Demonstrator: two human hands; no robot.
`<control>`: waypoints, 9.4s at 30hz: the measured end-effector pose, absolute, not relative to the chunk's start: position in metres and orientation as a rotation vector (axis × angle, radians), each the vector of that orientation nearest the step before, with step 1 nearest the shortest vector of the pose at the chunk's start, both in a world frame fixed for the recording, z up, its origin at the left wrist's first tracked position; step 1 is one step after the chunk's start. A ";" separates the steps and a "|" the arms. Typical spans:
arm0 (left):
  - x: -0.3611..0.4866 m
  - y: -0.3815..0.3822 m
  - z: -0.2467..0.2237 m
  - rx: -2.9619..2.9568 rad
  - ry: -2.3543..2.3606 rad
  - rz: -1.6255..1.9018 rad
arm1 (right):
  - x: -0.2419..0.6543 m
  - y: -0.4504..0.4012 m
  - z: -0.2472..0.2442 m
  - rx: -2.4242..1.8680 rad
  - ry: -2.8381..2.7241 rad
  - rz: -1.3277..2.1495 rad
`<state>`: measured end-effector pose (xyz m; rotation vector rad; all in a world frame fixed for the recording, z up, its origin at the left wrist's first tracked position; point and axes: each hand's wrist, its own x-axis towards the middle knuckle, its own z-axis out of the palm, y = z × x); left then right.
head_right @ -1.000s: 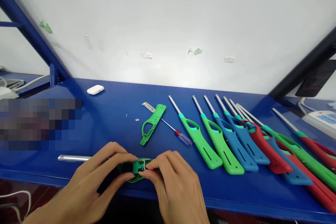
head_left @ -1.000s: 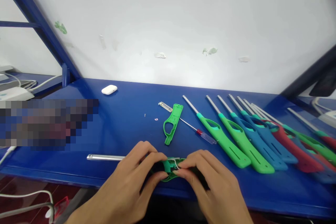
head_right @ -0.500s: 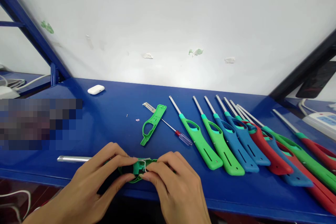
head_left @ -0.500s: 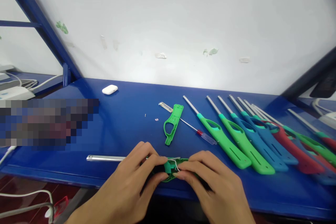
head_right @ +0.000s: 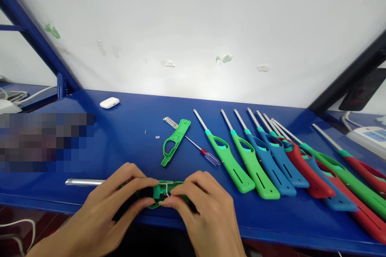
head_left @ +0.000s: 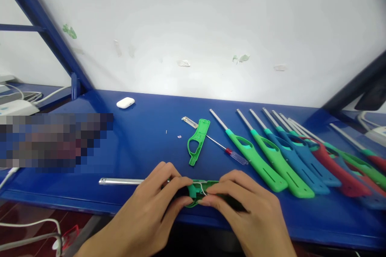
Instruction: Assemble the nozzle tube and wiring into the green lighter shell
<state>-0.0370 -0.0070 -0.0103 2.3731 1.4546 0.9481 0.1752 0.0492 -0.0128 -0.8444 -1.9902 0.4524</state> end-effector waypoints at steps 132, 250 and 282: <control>-0.114 0.076 0.023 1.961 2.147 0.620 | 0.170 0.104 0.042 -1.036 -2.601 0.365; -0.060 0.046 0.056 1.407 1.282 1.338 | 0.144 0.094 0.038 -0.682 -2.154 0.380; -0.054 0.029 0.048 1.527 1.097 1.500 | 0.147 0.093 0.042 -0.622 -2.186 0.629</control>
